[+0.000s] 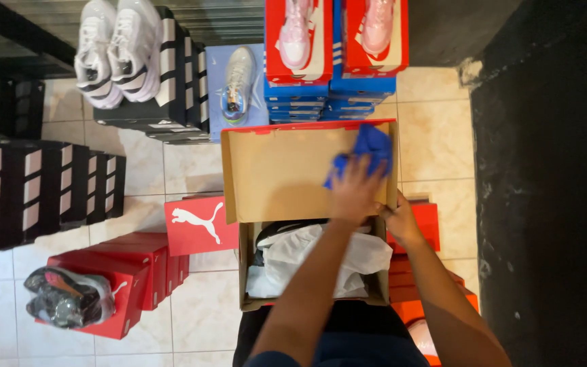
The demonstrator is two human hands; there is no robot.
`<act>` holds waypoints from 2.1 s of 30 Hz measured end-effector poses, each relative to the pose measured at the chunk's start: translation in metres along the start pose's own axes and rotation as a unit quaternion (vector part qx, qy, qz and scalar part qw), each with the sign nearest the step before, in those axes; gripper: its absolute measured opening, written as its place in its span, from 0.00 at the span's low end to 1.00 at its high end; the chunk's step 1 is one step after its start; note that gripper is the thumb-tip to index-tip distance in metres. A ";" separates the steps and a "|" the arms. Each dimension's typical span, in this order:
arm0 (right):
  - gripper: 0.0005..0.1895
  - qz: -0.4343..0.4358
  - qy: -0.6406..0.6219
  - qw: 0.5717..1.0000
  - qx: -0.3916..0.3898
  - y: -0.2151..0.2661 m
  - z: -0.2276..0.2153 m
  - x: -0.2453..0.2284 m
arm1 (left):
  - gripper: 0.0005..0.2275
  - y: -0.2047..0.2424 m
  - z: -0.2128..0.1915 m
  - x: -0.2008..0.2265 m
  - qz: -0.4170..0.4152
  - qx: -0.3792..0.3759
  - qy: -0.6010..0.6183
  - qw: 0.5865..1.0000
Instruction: The person wipes the exterior and interior of red Puma shoe boxes using a blue cloth. They open each box, wipe the inside, close it, and continue to the next box in a repetitive sequence.
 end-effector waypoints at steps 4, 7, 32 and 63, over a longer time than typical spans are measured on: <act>0.23 0.000 -0.036 0.999 -0.015 -0.002 -0.003 0.015 | 0.13 0.058 0.006 -0.164 -0.061 0.130 -0.154 0.978; 0.20 0.002 -0.028 1.000 -0.008 0.007 0.001 -0.005 | 0.07 0.034 -0.033 -0.172 -0.221 0.029 -0.258 0.940; 0.45 0.193 -0.293 0.933 -0.079 0.153 -0.036 -0.055 | 0.23 0.281 -0.302 -0.368 -0.555 -0.219 0.649 0.472; 0.24 0.229 -0.085 0.957 0.157 0.115 -0.327 0.010 | 0.26 0.186 -0.098 0.065 -0.425 -0.592 0.224 0.647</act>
Point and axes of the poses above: each hand's wrist, its own y-axis away from the middle knuckle, its own z-axis out of the palm, x = y × z, the point moved 5 cm from there along -y, towards the middle knuckle, and after that the axes turned 9 degrees about -y, right-handed, at the moved point
